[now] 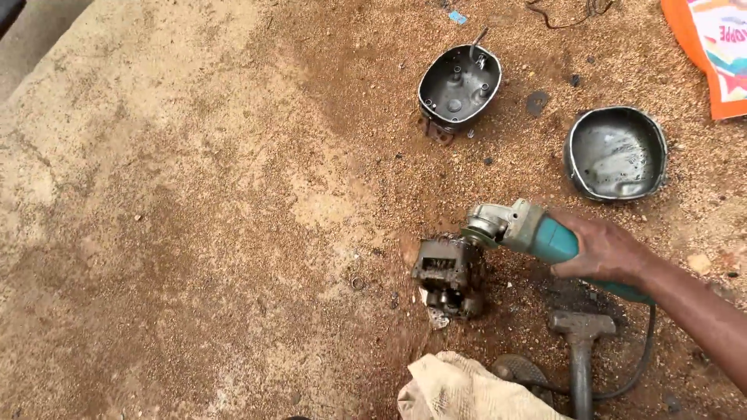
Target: The person cuts into a motor with an angle grinder, pulls out the internal components by hand, and strikes the motor with a hammer. They then disassemble the angle grinder to remove the grinding disc and replace it with a new one.
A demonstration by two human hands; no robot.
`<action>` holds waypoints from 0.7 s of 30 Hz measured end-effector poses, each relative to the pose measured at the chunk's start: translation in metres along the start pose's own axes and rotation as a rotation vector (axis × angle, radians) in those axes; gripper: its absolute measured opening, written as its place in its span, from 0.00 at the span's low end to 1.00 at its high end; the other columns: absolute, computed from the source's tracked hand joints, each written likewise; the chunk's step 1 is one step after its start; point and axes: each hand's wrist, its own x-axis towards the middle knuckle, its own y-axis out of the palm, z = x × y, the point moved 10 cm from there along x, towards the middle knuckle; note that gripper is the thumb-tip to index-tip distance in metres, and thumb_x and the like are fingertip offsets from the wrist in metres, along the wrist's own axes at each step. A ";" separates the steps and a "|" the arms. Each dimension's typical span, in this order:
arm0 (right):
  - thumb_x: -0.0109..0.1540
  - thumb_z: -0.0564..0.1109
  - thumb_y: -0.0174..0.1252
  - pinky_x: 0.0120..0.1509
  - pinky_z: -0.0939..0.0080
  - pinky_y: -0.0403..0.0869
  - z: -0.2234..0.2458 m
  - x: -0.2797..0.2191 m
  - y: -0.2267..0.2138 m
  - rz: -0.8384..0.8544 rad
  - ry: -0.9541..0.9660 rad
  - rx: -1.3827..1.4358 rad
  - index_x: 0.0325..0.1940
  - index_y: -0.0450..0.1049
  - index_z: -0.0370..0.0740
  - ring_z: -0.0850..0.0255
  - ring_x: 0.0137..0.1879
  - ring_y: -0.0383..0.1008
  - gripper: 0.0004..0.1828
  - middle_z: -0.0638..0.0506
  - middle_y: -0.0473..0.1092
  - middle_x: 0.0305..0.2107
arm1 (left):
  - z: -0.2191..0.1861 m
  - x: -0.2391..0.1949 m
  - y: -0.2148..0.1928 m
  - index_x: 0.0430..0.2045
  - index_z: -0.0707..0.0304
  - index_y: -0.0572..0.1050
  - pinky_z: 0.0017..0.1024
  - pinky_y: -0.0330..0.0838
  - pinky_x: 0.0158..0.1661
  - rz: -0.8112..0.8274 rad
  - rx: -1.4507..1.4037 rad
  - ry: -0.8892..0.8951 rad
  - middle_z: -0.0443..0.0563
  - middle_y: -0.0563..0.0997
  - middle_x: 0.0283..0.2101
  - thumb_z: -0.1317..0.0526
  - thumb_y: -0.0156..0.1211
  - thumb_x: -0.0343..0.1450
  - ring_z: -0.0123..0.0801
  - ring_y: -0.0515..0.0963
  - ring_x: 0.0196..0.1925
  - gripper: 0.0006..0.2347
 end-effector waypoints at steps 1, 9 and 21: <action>0.44 0.55 0.79 0.66 0.49 0.80 -0.012 0.001 0.011 0.062 0.081 -0.033 0.73 0.57 0.62 0.53 0.52 0.82 0.57 0.48 0.76 0.51 | 0.002 -0.005 -0.009 0.30 0.54 0.71 0.45 0.75 0.51 -0.046 -0.034 -0.023 0.51 0.75 0.35 0.61 0.58 0.71 0.37 0.76 0.46 0.02; 0.46 0.60 0.76 0.65 0.42 0.77 -0.032 -0.021 0.038 0.091 0.061 -0.245 0.81 0.58 0.55 0.46 0.52 0.81 0.61 0.40 0.76 0.54 | -0.030 -0.078 -0.105 0.31 0.58 0.73 0.44 0.74 0.47 -0.173 0.026 -0.409 0.53 0.76 0.34 0.61 0.62 0.71 0.38 0.77 0.43 0.04; 0.43 0.57 0.80 0.69 0.41 0.75 0.004 0.010 0.007 0.087 0.092 -0.085 0.77 0.56 0.64 0.49 0.53 0.80 0.62 0.45 0.76 0.52 | 0.202 -0.182 0.090 0.44 0.60 0.66 0.48 0.60 0.53 1.123 0.509 -0.512 0.59 0.65 0.46 0.52 0.55 0.64 0.45 0.63 0.49 0.18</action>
